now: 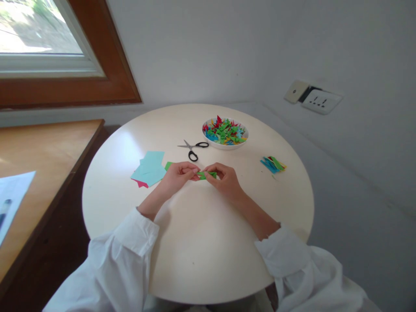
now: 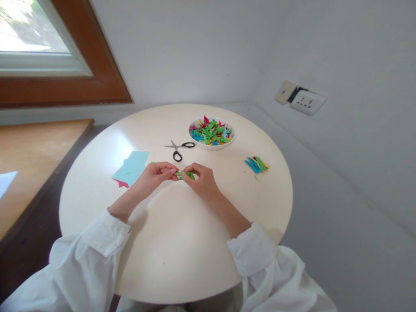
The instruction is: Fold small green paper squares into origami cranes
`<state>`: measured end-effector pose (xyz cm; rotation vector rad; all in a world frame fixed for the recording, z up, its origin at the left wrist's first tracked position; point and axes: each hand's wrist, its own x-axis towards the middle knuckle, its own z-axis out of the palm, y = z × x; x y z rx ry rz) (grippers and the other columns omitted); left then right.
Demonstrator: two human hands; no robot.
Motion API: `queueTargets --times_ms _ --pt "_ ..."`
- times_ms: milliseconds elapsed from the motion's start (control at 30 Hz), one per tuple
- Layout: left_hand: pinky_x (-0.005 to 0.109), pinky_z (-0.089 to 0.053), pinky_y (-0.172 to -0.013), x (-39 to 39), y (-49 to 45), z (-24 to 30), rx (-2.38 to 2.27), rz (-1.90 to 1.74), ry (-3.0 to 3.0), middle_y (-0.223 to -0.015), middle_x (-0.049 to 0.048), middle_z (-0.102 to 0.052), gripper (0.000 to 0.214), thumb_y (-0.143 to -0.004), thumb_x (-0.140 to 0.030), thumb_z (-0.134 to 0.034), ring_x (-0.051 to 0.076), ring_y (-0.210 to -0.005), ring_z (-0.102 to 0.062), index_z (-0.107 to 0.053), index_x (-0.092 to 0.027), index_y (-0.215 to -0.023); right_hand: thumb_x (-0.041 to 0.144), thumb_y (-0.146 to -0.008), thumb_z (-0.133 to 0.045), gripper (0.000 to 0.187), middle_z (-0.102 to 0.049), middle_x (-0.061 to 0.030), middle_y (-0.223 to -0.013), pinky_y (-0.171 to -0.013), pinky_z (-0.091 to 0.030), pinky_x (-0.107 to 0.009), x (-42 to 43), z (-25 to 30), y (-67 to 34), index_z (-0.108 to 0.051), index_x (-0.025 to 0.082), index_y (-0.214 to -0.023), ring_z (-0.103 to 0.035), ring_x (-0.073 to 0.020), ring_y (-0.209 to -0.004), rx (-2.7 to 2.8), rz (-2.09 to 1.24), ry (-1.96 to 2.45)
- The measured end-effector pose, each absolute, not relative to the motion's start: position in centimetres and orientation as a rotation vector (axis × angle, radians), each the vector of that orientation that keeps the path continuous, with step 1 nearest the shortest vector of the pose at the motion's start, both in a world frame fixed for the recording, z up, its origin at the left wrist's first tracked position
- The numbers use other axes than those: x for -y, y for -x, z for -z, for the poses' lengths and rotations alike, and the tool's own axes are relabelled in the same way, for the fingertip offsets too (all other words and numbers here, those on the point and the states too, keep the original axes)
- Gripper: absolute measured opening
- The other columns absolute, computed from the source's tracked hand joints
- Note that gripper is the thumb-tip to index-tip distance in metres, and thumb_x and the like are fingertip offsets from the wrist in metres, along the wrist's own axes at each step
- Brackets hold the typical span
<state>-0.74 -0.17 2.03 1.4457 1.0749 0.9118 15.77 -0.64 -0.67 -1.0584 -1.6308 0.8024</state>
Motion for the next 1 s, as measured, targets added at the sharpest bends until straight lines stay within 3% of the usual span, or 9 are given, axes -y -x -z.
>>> queueTargets --times_ms 133,767,867,1000 --pt "0.024 -0.044 -0.058 0.16 0.86 -2.11 -1.123 -0.929 -1.522 -0.067 0.0032 -0.067 0.022 -0.062 -0.032 -0.069 0.014 -0.062 -0.060 -0.066 -0.014 -0.074 0.023 -0.069 -0.058 0.006 -0.065 -0.0020 -0.069 -0.062 -0.044 -0.027 0.58 0.64 -15.79 -0.058 0.018 -0.065 -0.057 -0.0142 -0.064 1.590 -0.815 1.044" --pt "0.024 -0.043 -0.058 0.01 0.62 -1.56 -1.187 -1.057 -1.549 -0.062 0.0028 -0.065 0.012 -0.063 -0.026 -0.063 0.014 -0.061 -0.058 -0.063 -0.014 -0.064 0.025 -0.073 -0.058 0.007 -0.064 -0.0054 -0.085 -0.078 -0.047 -0.032 0.62 0.83 -15.58 -0.056 0.020 -0.069 -0.060 -0.0172 -0.083 1.594 -0.653 1.031" --pt "0.024 -0.043 -0.056 -0.09 0.70 -1.38 -1.190 -1.093 -1.546 -0.061 0.0022 -0.065 0.012 -0.062 -0.026 -0.062 0.013 -0.059 -0.058 -0.063 -0.014 -0.065 0.031 -0.074 -0.058 0.011 -0.063 -0.0055 -0.089 -0.073 -0.048 -0.030 0.47 0.91 -15.44 -0.057 0.020 -0.073 -0.060 -0.0176 -0.085 1.559 -0.737 1.066" --pt "0.023 -0.043 -0.054 -0.04 0.74 -1.38 -1.192 -1.107 -1.556 -0.061 0.0020 -0.065 0.011 -0.062 -0.025 -0.062 0.013 -0.058 -0.058 -0.064 -0.014 -0.066 0.035 -0.074 -0.058 0.016 -0.063 -0.0028 -0.079 -0.067 -0.048 -0.028 0.40 1.02 -15.23 -0.055 0.019 -0.071 -0.059 -0.0153 -0.074 1.535 -0.878 1.063"
